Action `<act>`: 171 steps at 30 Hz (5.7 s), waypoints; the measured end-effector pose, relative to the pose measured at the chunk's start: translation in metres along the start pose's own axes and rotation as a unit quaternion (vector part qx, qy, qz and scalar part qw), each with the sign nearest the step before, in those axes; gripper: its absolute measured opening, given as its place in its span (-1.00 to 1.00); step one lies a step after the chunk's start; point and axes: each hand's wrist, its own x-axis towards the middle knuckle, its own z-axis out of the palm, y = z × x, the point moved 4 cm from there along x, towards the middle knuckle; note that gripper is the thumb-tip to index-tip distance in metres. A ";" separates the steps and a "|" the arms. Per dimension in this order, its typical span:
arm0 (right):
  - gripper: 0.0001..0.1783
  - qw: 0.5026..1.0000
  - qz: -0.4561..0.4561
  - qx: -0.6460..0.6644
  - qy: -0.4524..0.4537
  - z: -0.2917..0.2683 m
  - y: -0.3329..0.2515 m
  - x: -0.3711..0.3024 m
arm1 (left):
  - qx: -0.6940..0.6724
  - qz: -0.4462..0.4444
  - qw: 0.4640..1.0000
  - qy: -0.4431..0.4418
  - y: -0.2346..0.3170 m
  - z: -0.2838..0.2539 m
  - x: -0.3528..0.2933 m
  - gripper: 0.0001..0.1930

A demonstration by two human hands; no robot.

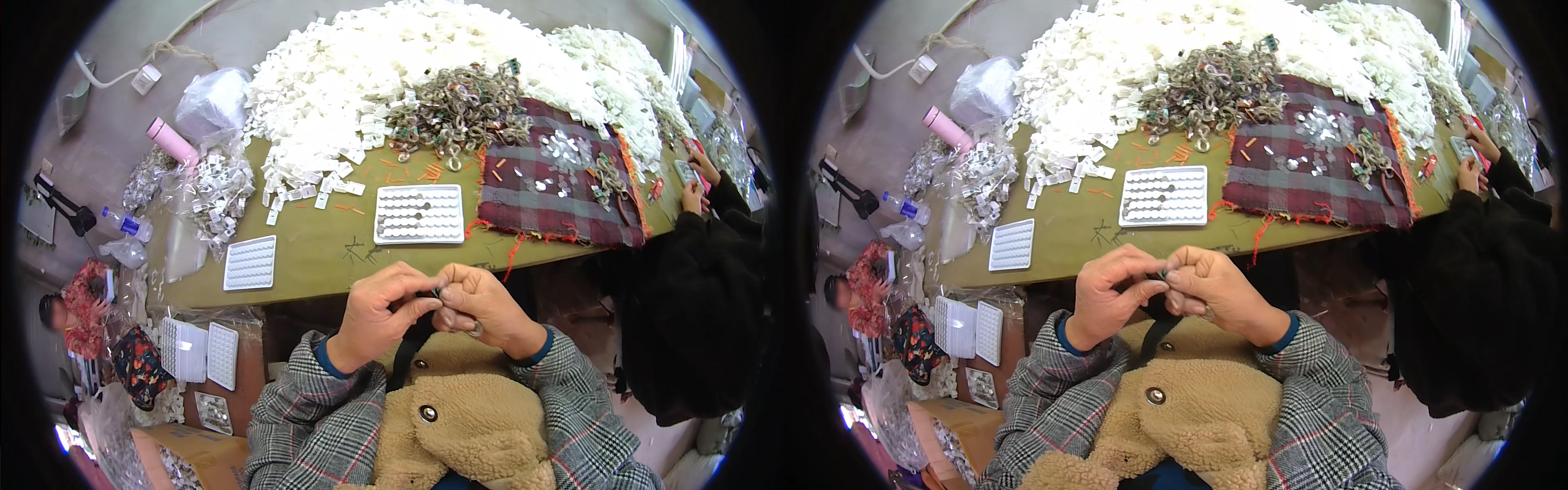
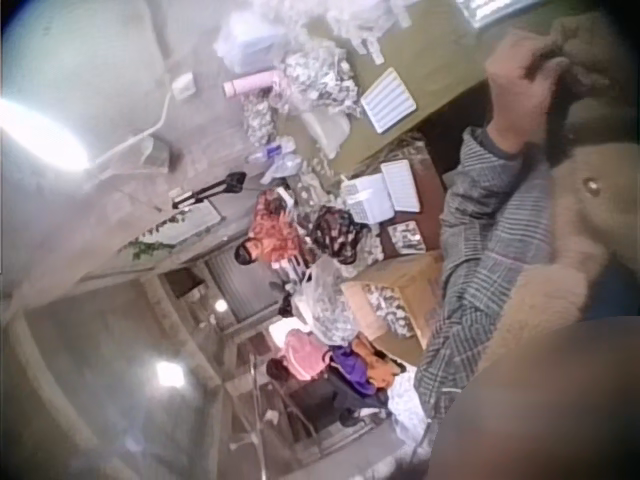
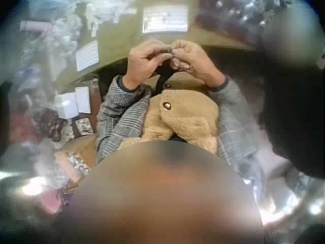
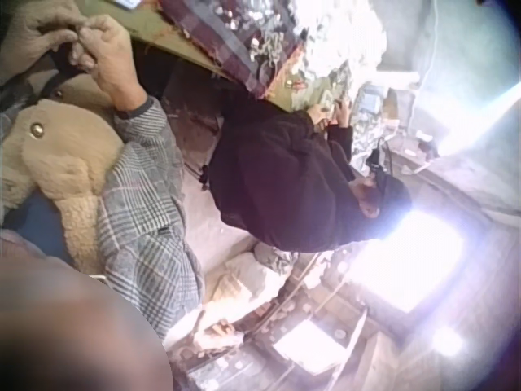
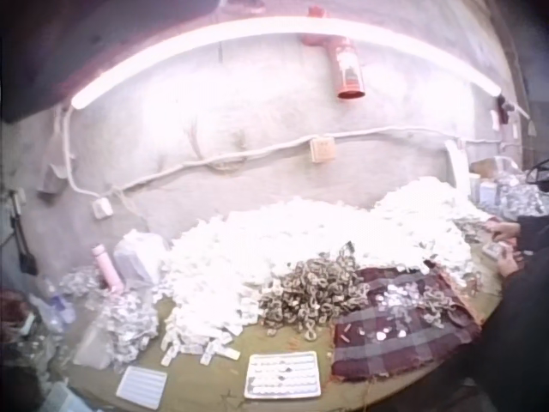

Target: The person repeatedly picks small white plastic housings and metal contacts from a table, inserts the contacts into the housings, and places the assembled units into a white tray. The person handles items one at a time and continues the cycle throughout the clip.

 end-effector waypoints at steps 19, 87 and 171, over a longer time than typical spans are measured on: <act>-0.94 0.983 -0.024 -0.181 0.010 -0.020 -0.019 -0.018 | 0.599 -0.014 0.800 0.030 -0.127 -0.107 0.092 -0.94; -0.85 0.736 -0.308 -0.587 0.136 0.027 -0.008 -0.011 | -0.358 -0.123 0.912 0.158 -0.050 0.019 -0.044 -0.79; -0.71 0.670 -0.368 -0.638 0.096 0.046 -0.025 0.003 | -0.646 -0.272 0.709 0.076 -0.062 0.029 -0.047 -0.78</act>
